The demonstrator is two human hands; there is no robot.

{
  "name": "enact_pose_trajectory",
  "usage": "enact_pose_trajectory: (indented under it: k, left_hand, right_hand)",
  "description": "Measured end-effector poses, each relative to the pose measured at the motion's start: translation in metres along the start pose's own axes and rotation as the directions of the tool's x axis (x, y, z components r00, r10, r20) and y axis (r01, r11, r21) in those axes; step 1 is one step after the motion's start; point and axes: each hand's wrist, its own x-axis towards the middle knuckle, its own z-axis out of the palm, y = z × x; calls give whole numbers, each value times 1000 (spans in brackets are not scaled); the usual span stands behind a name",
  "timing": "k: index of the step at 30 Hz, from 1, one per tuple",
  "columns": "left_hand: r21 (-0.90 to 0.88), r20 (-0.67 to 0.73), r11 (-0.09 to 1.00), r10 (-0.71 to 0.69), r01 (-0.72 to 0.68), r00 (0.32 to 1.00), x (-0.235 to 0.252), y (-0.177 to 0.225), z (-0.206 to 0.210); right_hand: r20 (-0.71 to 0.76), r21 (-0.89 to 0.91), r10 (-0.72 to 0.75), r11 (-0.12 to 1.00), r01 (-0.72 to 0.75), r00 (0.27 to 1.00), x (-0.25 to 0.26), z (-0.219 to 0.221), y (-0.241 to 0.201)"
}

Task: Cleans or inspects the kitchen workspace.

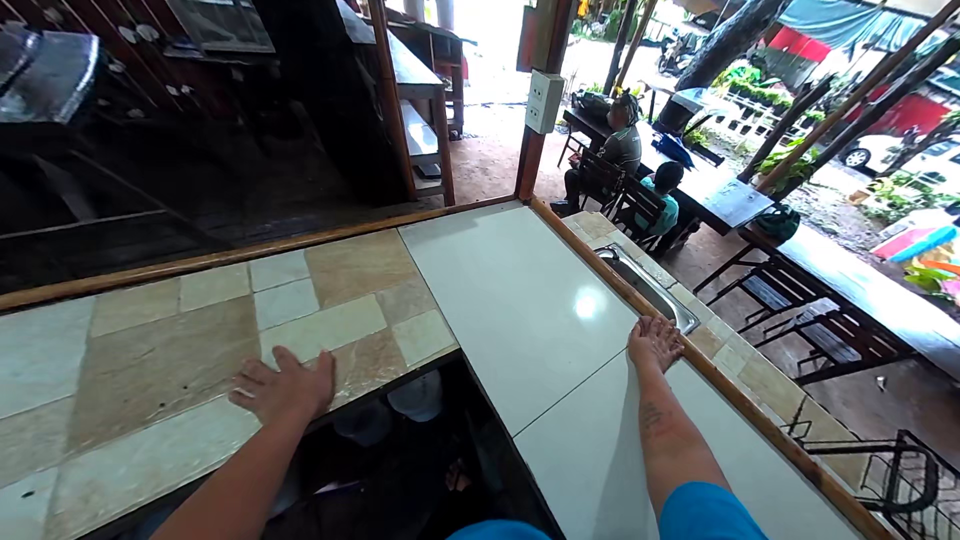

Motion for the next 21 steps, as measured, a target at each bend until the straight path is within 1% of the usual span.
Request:
enact_pose_trajectory:
  k: [7, 11, 21]
  left_hand:
    - [6, 0, 1000, -3, 3, 1000, -1, 1, 0]
    - [-29, -9, 999, 22, -22, 1000, -1, -1, -1]
    - [-14, -5, 1000, 9, -9, 1000, 0, -1, 1]
  right_hand:
    - [-13, 1, 0, 1000, 0, 1000, 1, 2, 0]
    - [-7, 17, -10, 1000, 11, 1000, -1, -1, 0]
    - [-8, 9, -8, 1000, 8, 1000, 0, 1, 1]
